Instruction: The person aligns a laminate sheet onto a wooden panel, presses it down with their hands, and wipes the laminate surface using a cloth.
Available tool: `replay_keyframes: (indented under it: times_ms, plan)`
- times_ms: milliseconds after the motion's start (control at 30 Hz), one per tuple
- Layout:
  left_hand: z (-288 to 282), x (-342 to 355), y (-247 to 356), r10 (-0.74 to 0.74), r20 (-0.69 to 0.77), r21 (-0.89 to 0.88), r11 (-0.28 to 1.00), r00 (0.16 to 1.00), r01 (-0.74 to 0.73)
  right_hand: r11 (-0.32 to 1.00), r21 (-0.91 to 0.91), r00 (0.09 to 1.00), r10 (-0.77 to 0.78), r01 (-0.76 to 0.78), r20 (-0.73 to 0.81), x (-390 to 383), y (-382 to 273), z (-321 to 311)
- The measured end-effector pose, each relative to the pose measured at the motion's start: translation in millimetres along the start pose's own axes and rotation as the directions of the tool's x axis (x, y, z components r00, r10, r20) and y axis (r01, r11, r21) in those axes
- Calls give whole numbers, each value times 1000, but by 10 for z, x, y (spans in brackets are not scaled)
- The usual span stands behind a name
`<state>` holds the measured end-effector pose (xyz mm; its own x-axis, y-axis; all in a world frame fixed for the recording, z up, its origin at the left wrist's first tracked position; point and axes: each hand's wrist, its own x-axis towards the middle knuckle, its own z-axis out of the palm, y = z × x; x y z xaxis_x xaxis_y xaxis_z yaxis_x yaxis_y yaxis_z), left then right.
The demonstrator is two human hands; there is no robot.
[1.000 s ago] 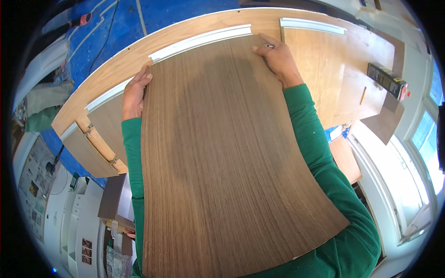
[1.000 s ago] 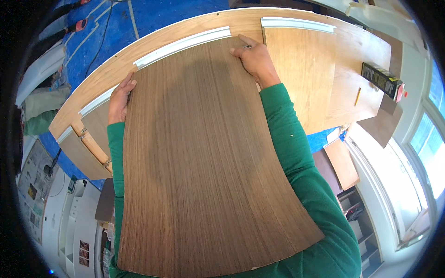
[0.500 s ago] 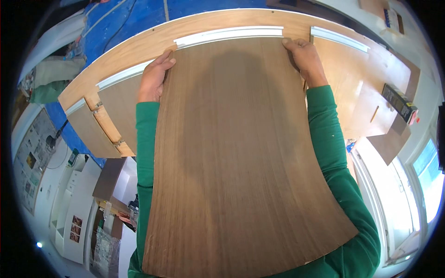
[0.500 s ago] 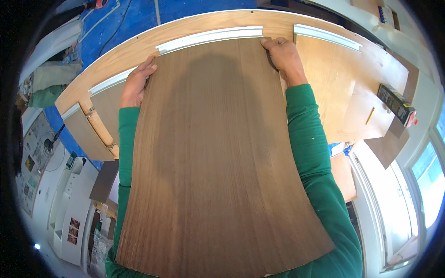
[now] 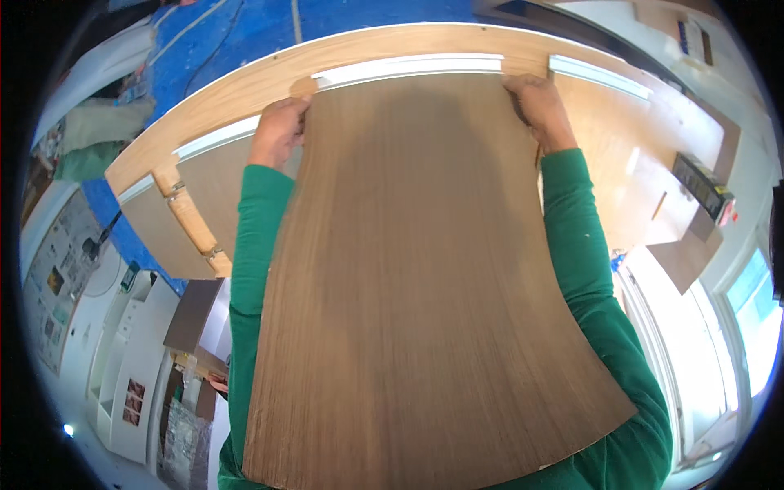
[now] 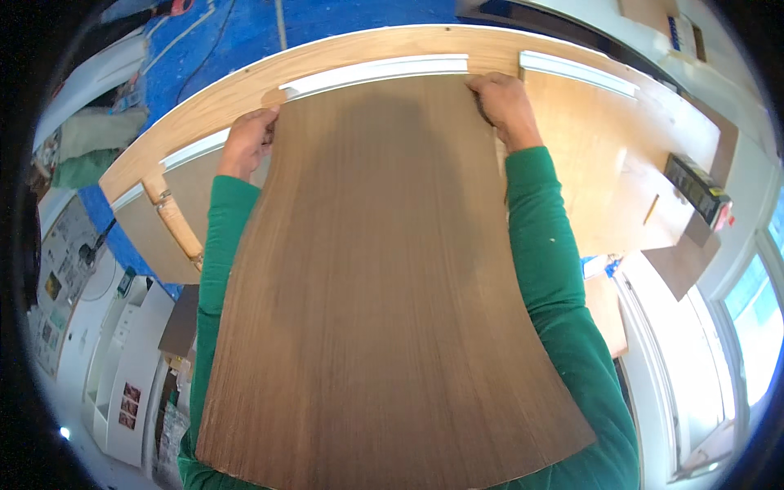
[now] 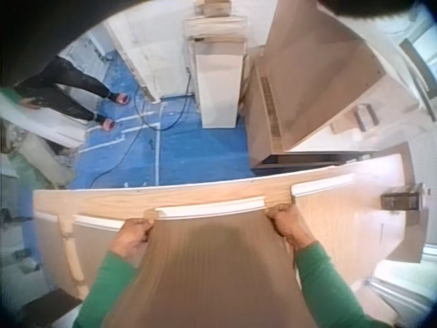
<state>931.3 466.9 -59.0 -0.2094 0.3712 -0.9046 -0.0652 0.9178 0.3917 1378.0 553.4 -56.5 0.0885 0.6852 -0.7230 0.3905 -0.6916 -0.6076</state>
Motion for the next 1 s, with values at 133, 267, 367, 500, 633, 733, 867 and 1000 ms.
replay_keyframes:
  times_ms: [133,267,367,500,633,733,867,1000]
  plan:
    - [-59,124,-64,14,17,-55,998,1000,-14,994,54,996,91,-92,26,-104,-109,8]
    - [58,77,-13,57,-37,-71,996,998,-60,993,91,997,75,-76,6,-77,-76,46]
    - [67,113,20,10,-50,-110,994,999,-15,994,57,996,93,-92,-3,-138,-211,50]
    - [74,146,43,14,-29,-108,994,999,-17,996,47,997,78,-77,-20,-95,-163,59]
    - [28,141,34,29,-60,67,997,998,-25,995,50,996,88,-88,11,-58,-148,35]
    - [25,186,12,236,-196,436,890,952,-131,996,-12,996,87,-86,19,-106,-202,43]
    - [322,-313,445,502,-92,863,471,860,-182,992,91,996,86,-87,13,-55,-50,32]
    - [357,-274,581,688,380,775,129,619,-619,987,123,994,105,-105,13,-60,-77,32]
